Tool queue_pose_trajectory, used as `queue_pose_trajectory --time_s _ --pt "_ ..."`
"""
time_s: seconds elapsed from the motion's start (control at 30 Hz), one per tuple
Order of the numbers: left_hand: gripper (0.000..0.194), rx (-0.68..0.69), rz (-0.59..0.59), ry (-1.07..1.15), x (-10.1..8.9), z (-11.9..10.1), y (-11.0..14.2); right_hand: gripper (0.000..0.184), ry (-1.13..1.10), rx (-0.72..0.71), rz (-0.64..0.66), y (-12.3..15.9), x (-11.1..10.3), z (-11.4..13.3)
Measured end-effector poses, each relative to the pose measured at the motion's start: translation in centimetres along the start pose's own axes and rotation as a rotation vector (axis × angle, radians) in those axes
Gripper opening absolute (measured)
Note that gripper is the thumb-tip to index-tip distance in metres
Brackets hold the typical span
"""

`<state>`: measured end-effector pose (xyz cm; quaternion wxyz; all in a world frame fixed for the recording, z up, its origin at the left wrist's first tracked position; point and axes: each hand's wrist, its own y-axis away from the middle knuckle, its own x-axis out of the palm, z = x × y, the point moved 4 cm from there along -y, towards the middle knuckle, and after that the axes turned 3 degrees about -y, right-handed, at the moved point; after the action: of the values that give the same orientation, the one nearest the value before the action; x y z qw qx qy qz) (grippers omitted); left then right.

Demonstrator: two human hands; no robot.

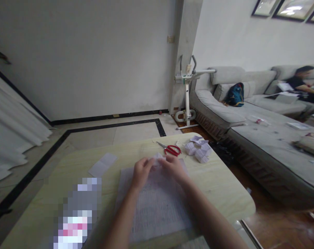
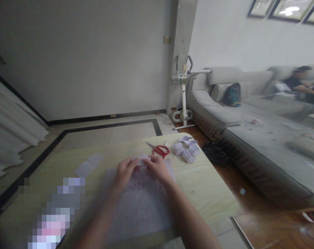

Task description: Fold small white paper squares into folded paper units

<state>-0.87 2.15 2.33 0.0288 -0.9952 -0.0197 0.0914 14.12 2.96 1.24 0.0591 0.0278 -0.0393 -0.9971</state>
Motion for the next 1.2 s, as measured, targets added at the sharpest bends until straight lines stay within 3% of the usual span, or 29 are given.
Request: queue_pose_trajectory --time_s 0.3,0.5,0.77,1.2 --pt "0.035 -0.017 0.001 0.003 -0.4 -0.4 0.0 0.03 0.027 -0.066 0.047 0.2 0.0 0.5" --pt "0.031 -0.092 0.077 0.036 0.1 0.0 0.2 0.03 0.015 -0.08 0.04 0.1 0.1 0.1" --pt "0.031 -0.048 0.049 -0.026 -0.2 0.2 0.0 0.03 0.008 -0.048 0.01 0.2 0.1 0.3" --pt "0.035 -0.061 0.056 -0.013 -0.1 0.7 0.0 0.03 0.001 -0.13 0.038 0.1 0.1 0.4"
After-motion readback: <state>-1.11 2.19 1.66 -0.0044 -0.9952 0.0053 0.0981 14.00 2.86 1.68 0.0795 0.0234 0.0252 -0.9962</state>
